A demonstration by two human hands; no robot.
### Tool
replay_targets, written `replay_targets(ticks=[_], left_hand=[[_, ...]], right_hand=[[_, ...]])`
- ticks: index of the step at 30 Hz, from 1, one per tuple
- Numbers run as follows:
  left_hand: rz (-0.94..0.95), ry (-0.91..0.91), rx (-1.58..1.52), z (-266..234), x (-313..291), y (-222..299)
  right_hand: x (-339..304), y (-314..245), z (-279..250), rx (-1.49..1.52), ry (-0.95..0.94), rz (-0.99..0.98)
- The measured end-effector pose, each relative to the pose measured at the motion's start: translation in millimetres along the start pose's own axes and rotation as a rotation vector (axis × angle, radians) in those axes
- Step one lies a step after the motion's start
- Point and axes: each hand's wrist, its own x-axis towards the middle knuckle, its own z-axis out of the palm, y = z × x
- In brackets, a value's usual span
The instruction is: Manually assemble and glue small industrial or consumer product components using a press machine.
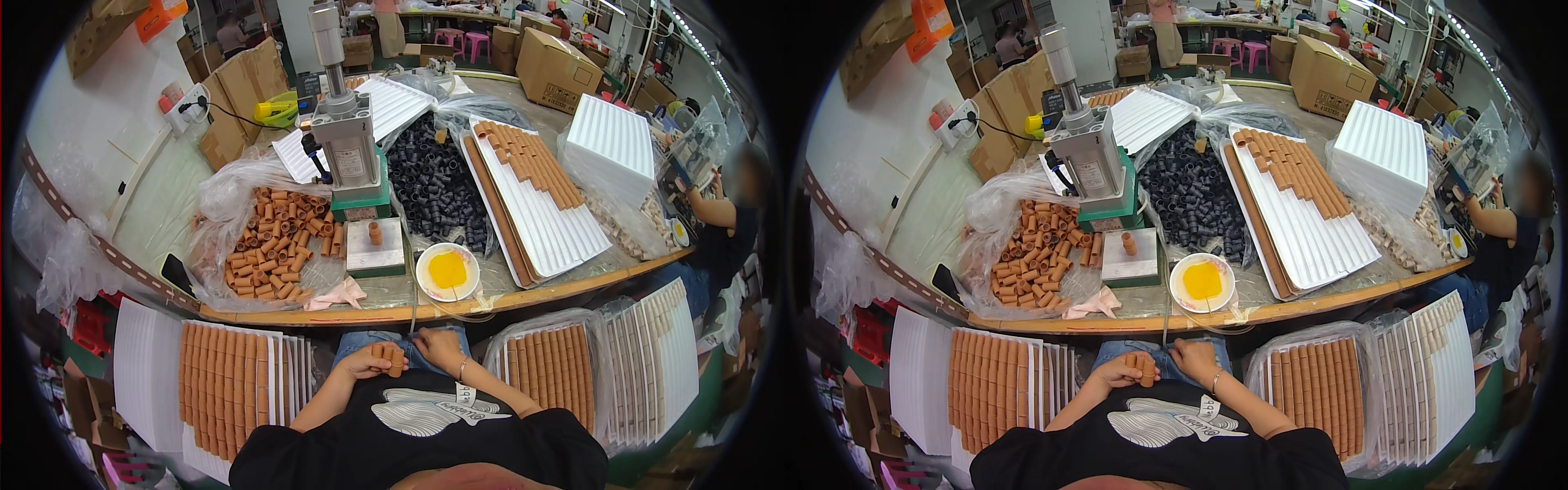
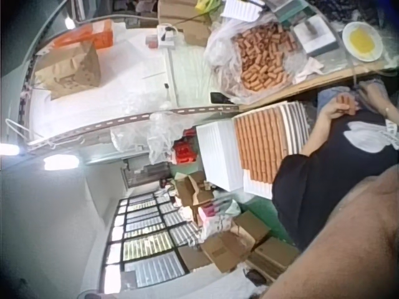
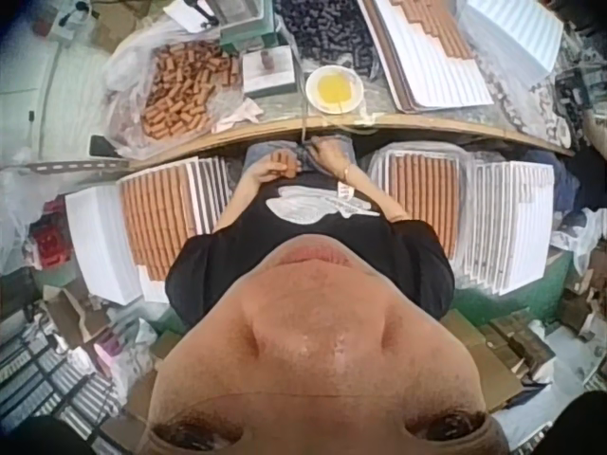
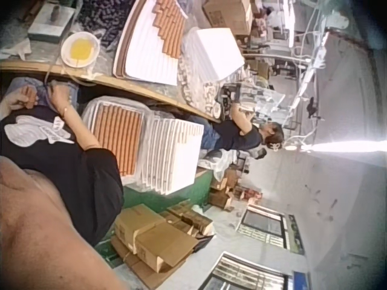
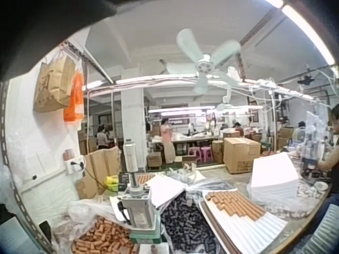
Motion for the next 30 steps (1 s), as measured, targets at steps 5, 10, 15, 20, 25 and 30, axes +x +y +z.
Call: replay_targets(ticks=[5,10,15,20,25,30], left_hand=[[-0.02,-0.016,0.023,2.1,-1.9,2.7],[0.14,0.03,0.037,14.1,-19.3,-14.6],[0.23,0.059,0.407,100.0,-88.2,49.0],[0.504,0.962,0.85,175.3,-270.5,23.0],[0.684,1.951,0.674,205.2,-399.7,-57.1],[0.258,2.396,0.999,146.1,-483.4,-47.1]], right_hand=[[3.2,0.3,4.2,-0.021,-0.039,0.037],[10.4,-6.3,17.7,-0.152,-0.222,0.031],[28.0,-2.8,22.2,-0.391,-0.398,0.109],[30.9,13.8,24.3,-0.288,-0.315,0.013],[28.5,5.5,19.5,-0.311,-0.31,0.027],[26.2,8.1,27.8,-0.339,-0.277,0.022]])
